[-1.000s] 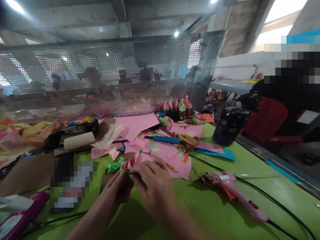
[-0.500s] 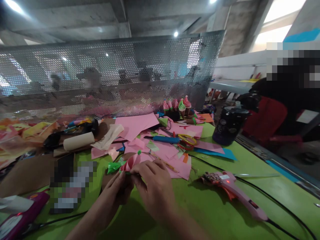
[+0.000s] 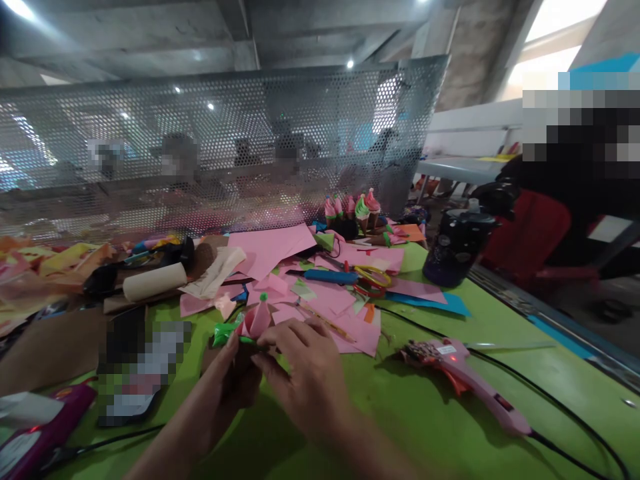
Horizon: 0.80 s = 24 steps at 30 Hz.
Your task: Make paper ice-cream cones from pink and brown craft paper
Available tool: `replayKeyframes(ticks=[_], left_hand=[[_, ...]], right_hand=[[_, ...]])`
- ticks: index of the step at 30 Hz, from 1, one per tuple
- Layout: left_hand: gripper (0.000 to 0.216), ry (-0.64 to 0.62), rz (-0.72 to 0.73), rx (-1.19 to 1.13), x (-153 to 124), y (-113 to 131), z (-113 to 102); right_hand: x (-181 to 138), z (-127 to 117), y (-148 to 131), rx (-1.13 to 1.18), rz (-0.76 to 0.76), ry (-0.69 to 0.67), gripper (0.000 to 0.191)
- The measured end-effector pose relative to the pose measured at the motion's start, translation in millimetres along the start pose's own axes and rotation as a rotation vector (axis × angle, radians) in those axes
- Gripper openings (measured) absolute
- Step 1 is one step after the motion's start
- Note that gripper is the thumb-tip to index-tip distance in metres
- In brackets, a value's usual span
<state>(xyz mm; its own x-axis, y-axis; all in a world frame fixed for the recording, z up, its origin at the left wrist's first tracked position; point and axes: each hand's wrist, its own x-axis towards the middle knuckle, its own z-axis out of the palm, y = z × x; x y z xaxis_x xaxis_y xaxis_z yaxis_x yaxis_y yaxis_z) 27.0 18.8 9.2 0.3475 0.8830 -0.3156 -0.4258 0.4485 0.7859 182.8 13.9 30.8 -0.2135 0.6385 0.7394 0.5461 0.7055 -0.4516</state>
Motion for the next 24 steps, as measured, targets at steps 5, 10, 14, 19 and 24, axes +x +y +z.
replayKeyframes(ticks=[5,10,14,19,24], left_hand=[[0.055,0.000,-0.025,-0.001,-2.2,-1.3,-0.2],[0.051,0.001,-0.009,-0.027,-2.9,0.8,-0.9],[0.056,0.003,0.020,-0.030,-1.9,0.3,-0.1],[0.057,0.042,0.067,-0.041,-1.8,-3.6,0.2],[0.050,0.057,0.103,-0.082,-1.0,-4.2,4.7]], right_hand=[[0.2,-0.4,0.3,-0.007,0.002,0.003,0.014],[0.6,-1.5,-0.6,0.011,0.010,-0.007,0.014],[1.2,-2.4,-2.8,0.039,0.030,-0.013,0.010],[0.6,-1.2,-3.0,0.046,0.039,-0.013,0.010],[0.5,0.5,-1.0,0.000,0.000,0.002,0.009]])
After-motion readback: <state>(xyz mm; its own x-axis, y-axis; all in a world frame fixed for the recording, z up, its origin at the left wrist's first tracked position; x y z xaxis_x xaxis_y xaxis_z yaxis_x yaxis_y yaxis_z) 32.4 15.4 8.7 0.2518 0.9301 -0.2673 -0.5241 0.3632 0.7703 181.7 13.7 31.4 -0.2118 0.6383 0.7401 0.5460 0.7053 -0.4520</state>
